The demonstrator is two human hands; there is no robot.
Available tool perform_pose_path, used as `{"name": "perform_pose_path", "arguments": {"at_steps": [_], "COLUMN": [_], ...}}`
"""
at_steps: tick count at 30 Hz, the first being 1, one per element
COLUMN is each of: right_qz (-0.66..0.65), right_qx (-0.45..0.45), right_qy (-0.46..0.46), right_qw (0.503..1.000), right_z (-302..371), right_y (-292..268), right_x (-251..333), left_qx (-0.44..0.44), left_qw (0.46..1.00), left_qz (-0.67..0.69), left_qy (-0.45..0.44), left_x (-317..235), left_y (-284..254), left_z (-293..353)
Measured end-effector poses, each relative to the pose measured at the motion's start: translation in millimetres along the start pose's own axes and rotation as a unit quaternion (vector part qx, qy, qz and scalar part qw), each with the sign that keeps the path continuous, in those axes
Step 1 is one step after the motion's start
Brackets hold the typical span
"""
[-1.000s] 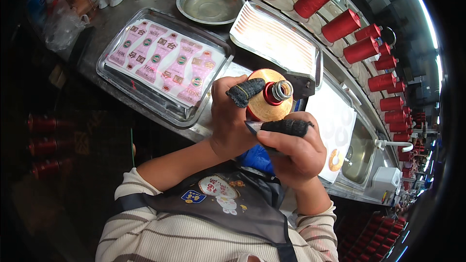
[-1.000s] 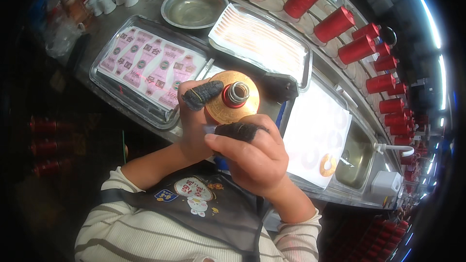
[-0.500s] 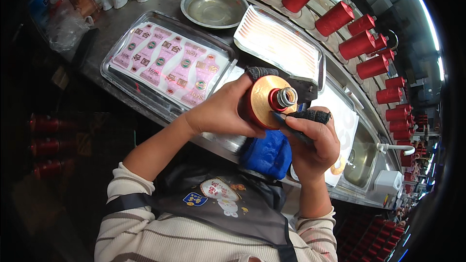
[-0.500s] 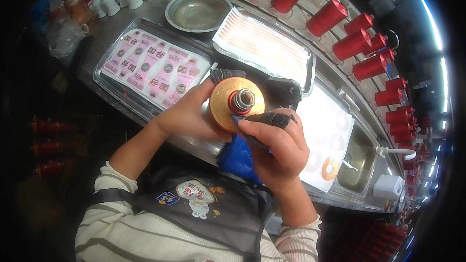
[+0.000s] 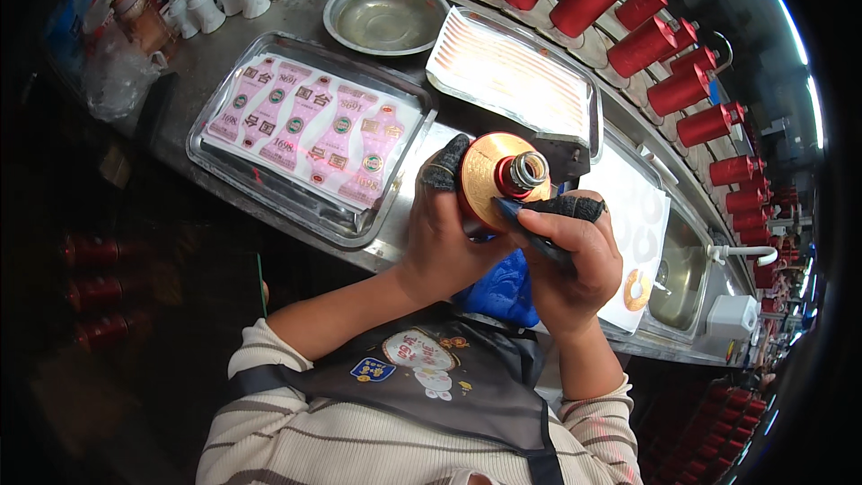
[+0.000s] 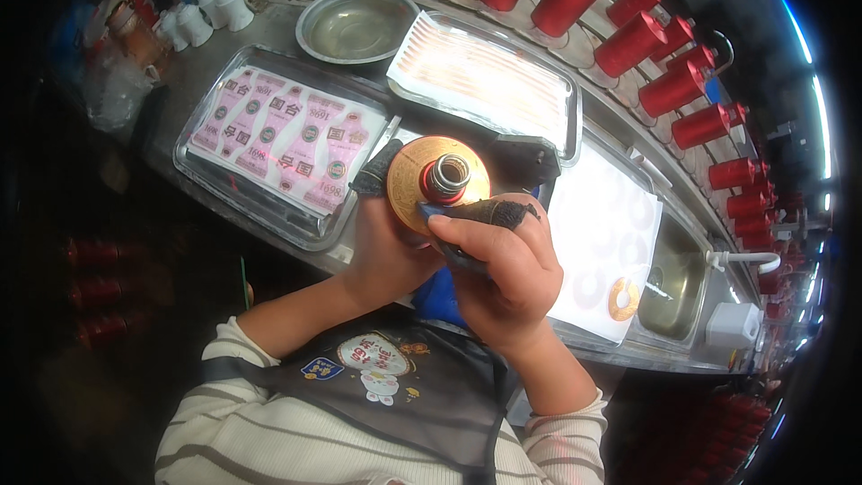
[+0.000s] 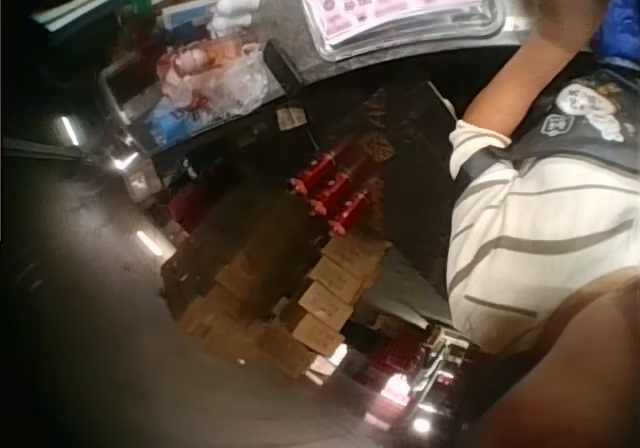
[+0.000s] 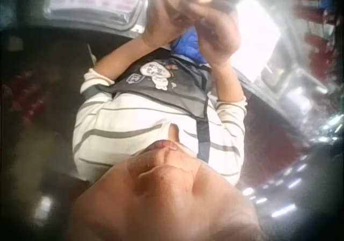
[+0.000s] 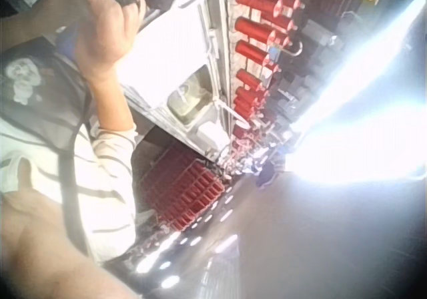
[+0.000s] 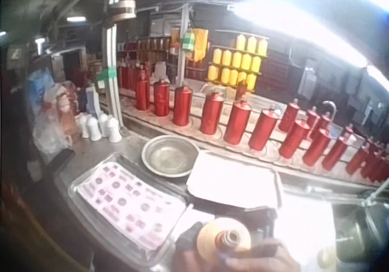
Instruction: The person applies a paper label to a red cylindrical container, smooths it, and then wipes the container with a blue cloth. They repeat this process with another container, handling labels and containers one at a time.
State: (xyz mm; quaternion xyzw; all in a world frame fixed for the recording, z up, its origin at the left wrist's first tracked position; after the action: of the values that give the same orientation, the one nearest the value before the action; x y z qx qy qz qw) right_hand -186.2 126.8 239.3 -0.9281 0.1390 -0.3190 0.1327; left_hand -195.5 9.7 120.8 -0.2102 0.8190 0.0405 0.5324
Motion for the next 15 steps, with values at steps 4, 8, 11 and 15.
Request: {"name": "perform_pose_path", "arguments": {"at_steps": [4,8,11,15], "right_qz": [-0.014,0.002,-0.013,0.003], "right_qx": [-0.006,-0.005,0.004,-0.016], "right_qy": [0.004,0.02,0.021,0.024], "right_qw": [1.0,1.0,1.0,1.0], "right_z": [0.2,0.2,0.7,1.6], "right_y": [2.0,1.5,0.2,-1.1], "right_x": [0.5,-2.3,-3.7,-3.6], "left_qx": [0.043,-0.02,-0.037,0.068], "left_qw": [0.991,0.998,0.995,0.993], "left_qz": [0.123,-0.047,0.089,0.097], "left_qy": [0.015,0.035,0.032,-0.009], "left_x": [7.0,5.1,1.8,10.4], "left_y": [-14.2,-8.2,-15.8,-4.4], "left_z": [-17.7,0.4,-11.0,-17.5]}}
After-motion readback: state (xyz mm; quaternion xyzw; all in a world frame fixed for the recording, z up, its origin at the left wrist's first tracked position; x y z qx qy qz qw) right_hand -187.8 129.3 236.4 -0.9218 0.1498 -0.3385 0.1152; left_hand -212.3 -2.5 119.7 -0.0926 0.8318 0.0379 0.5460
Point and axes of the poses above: each hand's wrist, its own z-axis away from the middle knuckle, its own y-axis out of the palm, x = y × z, the point moved 9 cm from there along -z, towards the middle knuckle, and after that the axes turned 14 degrees about -x, right-handed, at the moved point
